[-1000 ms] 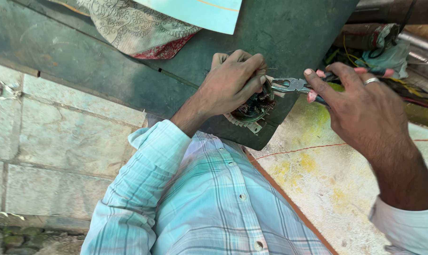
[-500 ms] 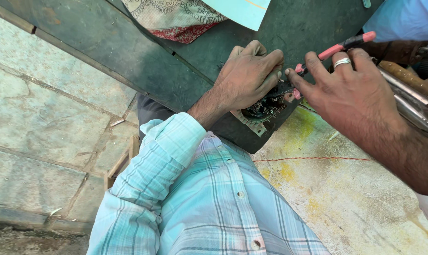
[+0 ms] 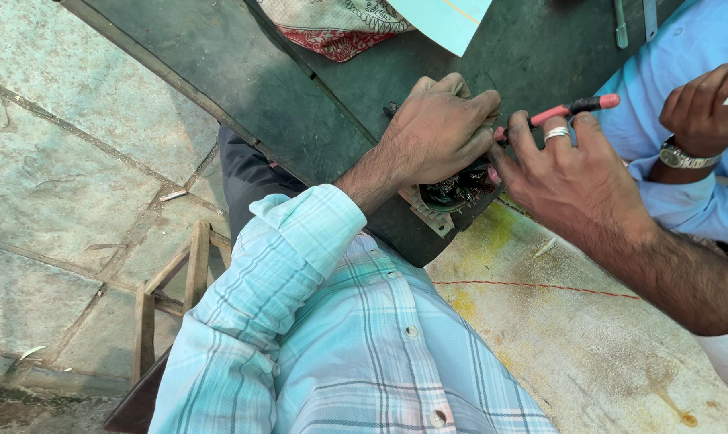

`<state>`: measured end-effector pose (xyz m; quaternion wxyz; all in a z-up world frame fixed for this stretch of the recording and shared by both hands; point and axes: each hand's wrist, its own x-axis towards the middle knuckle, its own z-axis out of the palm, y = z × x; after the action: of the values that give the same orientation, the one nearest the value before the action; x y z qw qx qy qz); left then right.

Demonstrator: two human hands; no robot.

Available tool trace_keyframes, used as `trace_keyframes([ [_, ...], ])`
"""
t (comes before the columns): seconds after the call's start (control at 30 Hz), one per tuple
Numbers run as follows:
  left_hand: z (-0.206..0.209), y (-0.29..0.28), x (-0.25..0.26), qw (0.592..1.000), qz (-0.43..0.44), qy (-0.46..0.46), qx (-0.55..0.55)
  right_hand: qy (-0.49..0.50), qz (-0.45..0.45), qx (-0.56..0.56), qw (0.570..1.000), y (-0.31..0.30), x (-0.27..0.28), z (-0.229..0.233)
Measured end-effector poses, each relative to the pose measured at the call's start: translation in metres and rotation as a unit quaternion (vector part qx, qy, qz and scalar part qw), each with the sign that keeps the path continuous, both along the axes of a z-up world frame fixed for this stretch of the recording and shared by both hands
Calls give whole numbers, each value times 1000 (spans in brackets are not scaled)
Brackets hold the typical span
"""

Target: The person uses pliers to pull and cut copper wires from a cylindrical electrical component on a workbench. They repeatedly adjust the component, cut individual wires, and gather the removed wires into a bundle.

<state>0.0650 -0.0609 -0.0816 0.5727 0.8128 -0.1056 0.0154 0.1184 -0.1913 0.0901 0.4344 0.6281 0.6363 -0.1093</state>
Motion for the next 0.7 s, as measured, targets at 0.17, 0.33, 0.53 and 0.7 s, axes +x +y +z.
trace_keyframes([
  [0.17, 2, -1, 0, 1000, 10, 3, -3, 2, 11, 3, 1000, -5, -1, 4],
  [0.33, 2, -3, 2, 1000, 9, 15, 7, -5, 27, -4, 1000, -1, -5, 2],
  [0.53, 0, -4, 2, 1000, 16, 15, 9, -9, 83, -133, 988, 11, 0, 3],
  [0.7, -4, -6, 1, 1000, 26, 6, 5, 34, -4, -142, 989, 9, 4, -1],
])
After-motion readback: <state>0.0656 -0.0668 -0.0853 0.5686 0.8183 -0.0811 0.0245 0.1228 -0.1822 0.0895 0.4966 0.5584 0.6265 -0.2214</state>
